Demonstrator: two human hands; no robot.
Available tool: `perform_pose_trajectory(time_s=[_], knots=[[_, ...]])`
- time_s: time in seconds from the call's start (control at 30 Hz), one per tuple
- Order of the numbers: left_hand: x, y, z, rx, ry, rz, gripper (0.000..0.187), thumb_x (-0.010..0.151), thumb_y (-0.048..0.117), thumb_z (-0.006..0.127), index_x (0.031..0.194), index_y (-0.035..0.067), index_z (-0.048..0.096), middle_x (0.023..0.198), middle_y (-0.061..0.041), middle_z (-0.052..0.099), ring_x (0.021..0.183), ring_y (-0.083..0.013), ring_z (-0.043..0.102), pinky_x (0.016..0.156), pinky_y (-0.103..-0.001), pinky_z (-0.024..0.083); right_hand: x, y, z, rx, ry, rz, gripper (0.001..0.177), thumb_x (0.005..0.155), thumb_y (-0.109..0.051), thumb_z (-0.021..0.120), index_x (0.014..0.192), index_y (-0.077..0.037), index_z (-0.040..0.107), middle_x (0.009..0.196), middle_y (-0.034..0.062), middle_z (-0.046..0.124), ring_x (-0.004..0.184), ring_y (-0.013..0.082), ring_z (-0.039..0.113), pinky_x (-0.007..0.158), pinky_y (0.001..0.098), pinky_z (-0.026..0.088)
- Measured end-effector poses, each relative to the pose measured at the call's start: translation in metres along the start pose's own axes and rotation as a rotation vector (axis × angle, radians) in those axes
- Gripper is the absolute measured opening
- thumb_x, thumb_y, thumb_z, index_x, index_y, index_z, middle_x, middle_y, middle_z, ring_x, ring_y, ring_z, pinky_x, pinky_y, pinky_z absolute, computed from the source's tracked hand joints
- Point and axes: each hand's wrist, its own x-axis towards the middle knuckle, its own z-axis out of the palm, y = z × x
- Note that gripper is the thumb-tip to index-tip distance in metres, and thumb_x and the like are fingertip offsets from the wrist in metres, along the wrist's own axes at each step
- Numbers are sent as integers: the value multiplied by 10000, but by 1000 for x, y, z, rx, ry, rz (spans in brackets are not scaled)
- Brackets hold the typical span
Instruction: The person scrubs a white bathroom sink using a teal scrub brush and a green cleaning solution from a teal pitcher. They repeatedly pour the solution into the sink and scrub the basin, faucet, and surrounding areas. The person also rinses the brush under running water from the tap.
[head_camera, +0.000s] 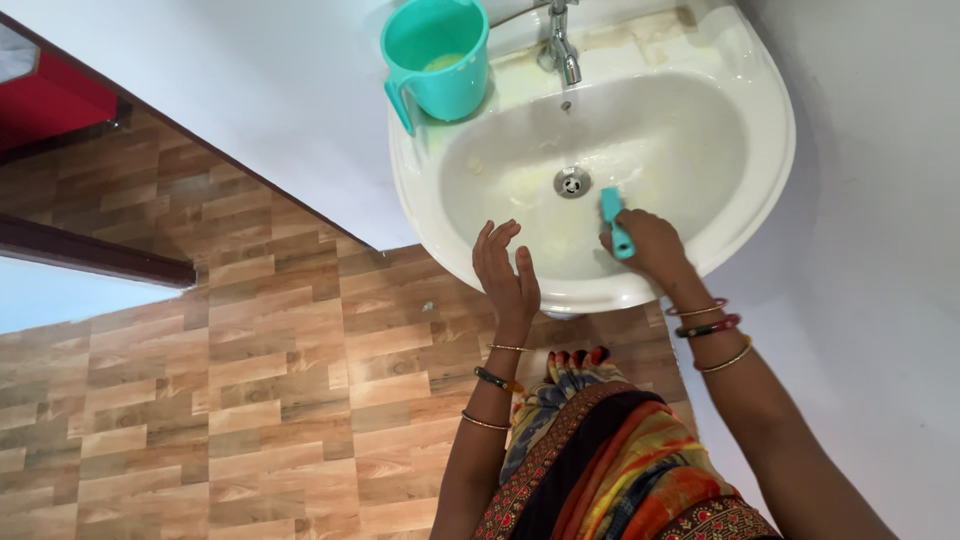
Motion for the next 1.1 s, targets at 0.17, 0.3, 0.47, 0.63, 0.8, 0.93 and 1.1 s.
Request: perform_pose_trajectory(time_s=[0.17,0.3,0.47,0.63,0.8,0.93,1.1], knots=[[-1,-2,-1,-13,-9,-6,339,1115,287,425,1276,53,611,1334,-108,644,1444,-363,466,1214,-519,312,7,6,-2,522,-212,-162,386,874,-418,689,1116,-130,774,977,117,797,917,280,728,800,397,553],[-4,-1,-2,-24,11,1,350,1107,290,431,1272,44,616,1324,-118,653,1425,-370,478,1194,-520,319,10,18,-11,699,-313,79,372,859,-419,652,1111,-168,761,977,91,788,908,248,745,707,422,597],[-2,-3,0,-50,51,5,347,1106,297,433,1254,47,624,1294,-115,668,1407,-372,499,1190,-510,333,2,-11,5,32,-48,-117,440,945,-509,634,1200,-172,757,1051,83,784,952,269,740,830,400,580],[-3,-3,0,-62,93,21,379,1123,317,406,1266,37,617,1305,-117,664,1407,-374,501,1192,-510,336,24,-39,18,871,-414,-84,501,901,-487,595,1284,-178,693,1151,114,773,1101,241,708,888,395,556],[-3,-4,1,-59,89,23,383,1120,324,402,1250,37,620,1297,-111,674,1399,-370,511,1189,-508,339,49,-13,32,92,-222,-182,575,921,-521,637,1385,-186,587,1275,90,690,1115,314,675,919,448,547],[-4,-5,1,-62,87,21,355,1112,306,427,1237,39,627,1284,-109,678,1392,-369,516,1185,-507,340,65,16,50,60,-296,-193,651,883,-353,650,1481,-185,458,1249,102,702,1097,310,698,900,429,567],[-4,-5,1,-50,71,0,266,1079,237,494,1213,52,631,1275,-100,679,1391,-366,516,1177,-505,345,75,31,76,211,-379,-260,773,828,-56,553,1545,-325,454,1356,93,633,1119,330,675,929,424,535]])
